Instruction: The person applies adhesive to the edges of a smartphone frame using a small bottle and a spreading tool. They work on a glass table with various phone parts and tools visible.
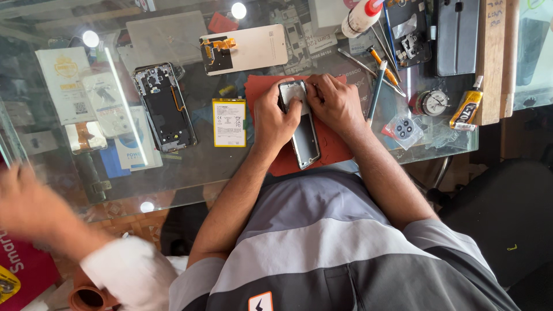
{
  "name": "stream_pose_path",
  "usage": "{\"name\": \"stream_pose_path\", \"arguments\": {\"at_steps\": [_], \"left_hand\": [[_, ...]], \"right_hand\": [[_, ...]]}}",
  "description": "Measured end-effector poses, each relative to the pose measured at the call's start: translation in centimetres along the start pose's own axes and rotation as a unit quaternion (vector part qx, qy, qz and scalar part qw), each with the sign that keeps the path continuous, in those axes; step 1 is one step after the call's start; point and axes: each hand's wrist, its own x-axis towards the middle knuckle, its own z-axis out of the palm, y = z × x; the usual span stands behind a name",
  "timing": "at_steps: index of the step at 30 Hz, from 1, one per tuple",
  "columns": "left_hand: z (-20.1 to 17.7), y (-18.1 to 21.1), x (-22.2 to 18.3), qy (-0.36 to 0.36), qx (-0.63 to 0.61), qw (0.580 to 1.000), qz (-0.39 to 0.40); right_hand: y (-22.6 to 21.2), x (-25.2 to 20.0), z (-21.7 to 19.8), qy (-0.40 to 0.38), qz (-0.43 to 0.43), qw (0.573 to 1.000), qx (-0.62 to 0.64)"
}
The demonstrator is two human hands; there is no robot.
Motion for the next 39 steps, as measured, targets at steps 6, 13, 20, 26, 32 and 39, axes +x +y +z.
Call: {"name": "stream_pose_path", "arguments": {"at_steps": [6, 13, 20, 26, 32, 39], "left_hand": [[0.1, -0.3, -0.1, 0.006, 0.013, 1.000, 0.018], [0.3, -0.4, -0.2, 0.003, 0.012, 1.000, 0.001], [0.5, -0.6, -0.4, 0.011, -0.001, 1.000, 0.012], [0.4, -0.5, -0.6, 0.013, -0.020, 1.000, 0.006], [0.2, 1.0, -2.2, 0.022, -0.028, 0.998, 0.049], [0.3, 2.2, -5.0, -0.080, -0.368, 0.926, 0.022]], "right_hand": [[-0.5, -0.1, -0.2, -0.014, -0.003, 0.999, -0.039], [-1.3, -1.9, -1.9, -0.069, -0.021, 0.997, -0.042], [-3.3, -5.9, -4.0, -0.123, -0.002, 0.992, -0.039], [-5.4, -9.4, -5.8, -0.154, 0.045, 0.987, 0.012], [-6.2, -12.2, -5.6, -0.139, 0.119, 0.983, 0.026], [-6.1, -11.9, -5.1, -0.100, 0.091, 0.991, 0.009]]}}
